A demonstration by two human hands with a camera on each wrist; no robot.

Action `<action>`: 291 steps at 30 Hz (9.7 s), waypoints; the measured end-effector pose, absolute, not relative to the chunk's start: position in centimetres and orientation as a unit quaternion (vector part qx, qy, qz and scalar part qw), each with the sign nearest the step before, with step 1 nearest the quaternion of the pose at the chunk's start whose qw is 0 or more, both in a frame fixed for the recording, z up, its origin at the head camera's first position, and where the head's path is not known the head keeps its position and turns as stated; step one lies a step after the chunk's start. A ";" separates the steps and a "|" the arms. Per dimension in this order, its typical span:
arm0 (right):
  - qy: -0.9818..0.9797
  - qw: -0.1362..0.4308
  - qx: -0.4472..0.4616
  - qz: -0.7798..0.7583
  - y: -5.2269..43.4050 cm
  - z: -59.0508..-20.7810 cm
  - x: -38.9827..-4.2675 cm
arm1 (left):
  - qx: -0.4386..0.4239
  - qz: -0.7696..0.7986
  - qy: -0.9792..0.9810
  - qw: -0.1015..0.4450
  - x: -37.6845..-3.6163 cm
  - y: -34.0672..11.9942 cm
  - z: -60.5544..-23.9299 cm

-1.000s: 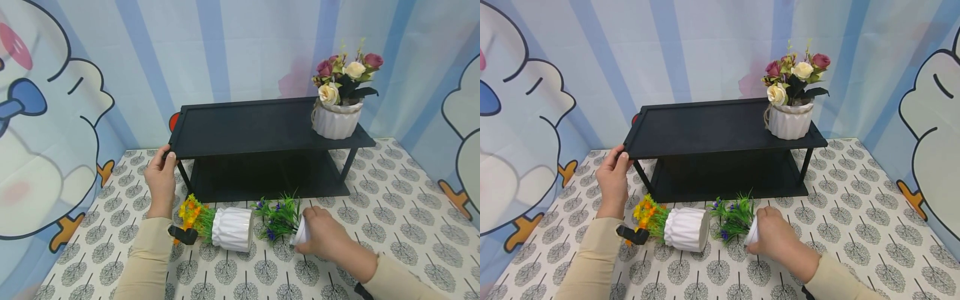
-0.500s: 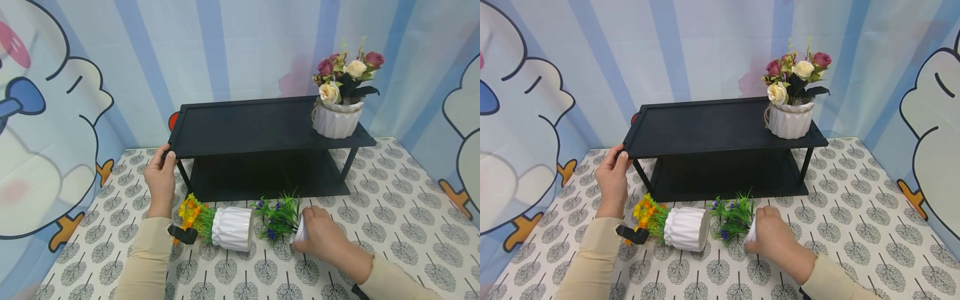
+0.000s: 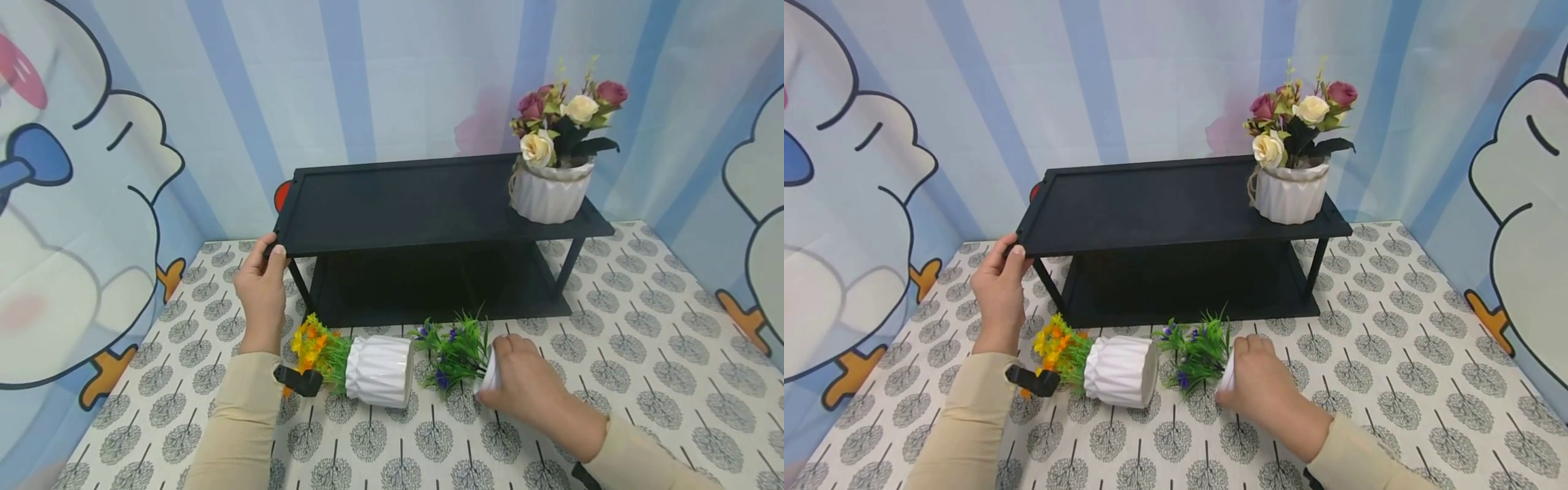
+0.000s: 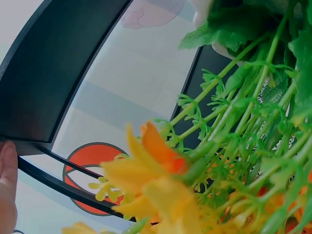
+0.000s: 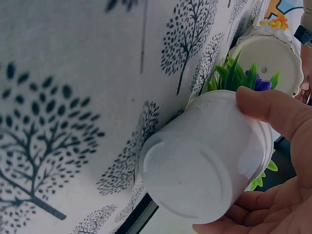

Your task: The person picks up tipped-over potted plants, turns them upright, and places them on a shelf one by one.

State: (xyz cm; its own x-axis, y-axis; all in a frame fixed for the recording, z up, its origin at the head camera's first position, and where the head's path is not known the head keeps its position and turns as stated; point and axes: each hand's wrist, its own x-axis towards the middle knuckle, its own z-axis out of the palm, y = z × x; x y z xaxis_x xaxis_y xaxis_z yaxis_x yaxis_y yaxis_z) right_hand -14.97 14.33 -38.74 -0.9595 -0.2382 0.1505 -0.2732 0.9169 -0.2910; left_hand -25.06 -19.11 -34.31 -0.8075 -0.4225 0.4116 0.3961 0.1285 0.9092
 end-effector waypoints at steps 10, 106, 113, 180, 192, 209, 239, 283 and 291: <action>-0.970 0.071 0.121 0.200 14.6 -37.5 -14.8 | 0.012 -0.662 -0.683 0.307 -25.1 -19.1 -34.2; -0.869 0.010 0.064 0.490 17.1 -42.2 -16.3 | 0.012 -0.672 -0.671 0.312 -25.1 -19.0 -34.3; -0.869 -0.012 0.062 0.490 17.5 -41.6 -15.8 | 0.011 -0.671 -0.673 0.311 -25.1 -18.9 -34.2; -0.835 -0.033 0.030 0.549 19.7 -43.2 -15.0 | 0.007 -0.676 -0.664 0.320 -25.4 -19.0 -34.6; -0.824 -0.057 0.014 0.563 19.8 -43.0 -15.1 | 0.012 -0.671 -0.669 0.320 -25.2 -19.0 -34.4; -0.833 -0.041 0.025 0.551 18.7 -39.9 -14.7 | 0.012 -0.669 -0.672 0.317 -25.2 -18.9 -34.4; -0.857 -0.007 0.085 0.509 17.3 -30.4 -16.7 | 0.013 -0.655 -0.683 0.323 -25.2 -19.0 -34.4; -0.824 0.018 0.084 0.560 13.7 -24.7 -26.1 | 0.030 -0.656 -0.688 0.309 -25.4 -19.1 -34.5; -0.824 0.020 0.072 0.561 13.2 -25.4 -27.5 | 0.033 -0.657 -0.692 0.299 -25.1 -19.1 -34.5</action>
State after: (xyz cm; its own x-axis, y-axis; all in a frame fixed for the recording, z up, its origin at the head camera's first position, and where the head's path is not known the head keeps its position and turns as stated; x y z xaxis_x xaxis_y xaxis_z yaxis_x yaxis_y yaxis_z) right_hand -27.53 13.16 -25.35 -0.9887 -0.0975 0.1136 -0.1414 0.3597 -0.9223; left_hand -25.14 -19.07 -34.49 -0.8193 -0.4380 0.3701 0.3468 0.1355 0.9281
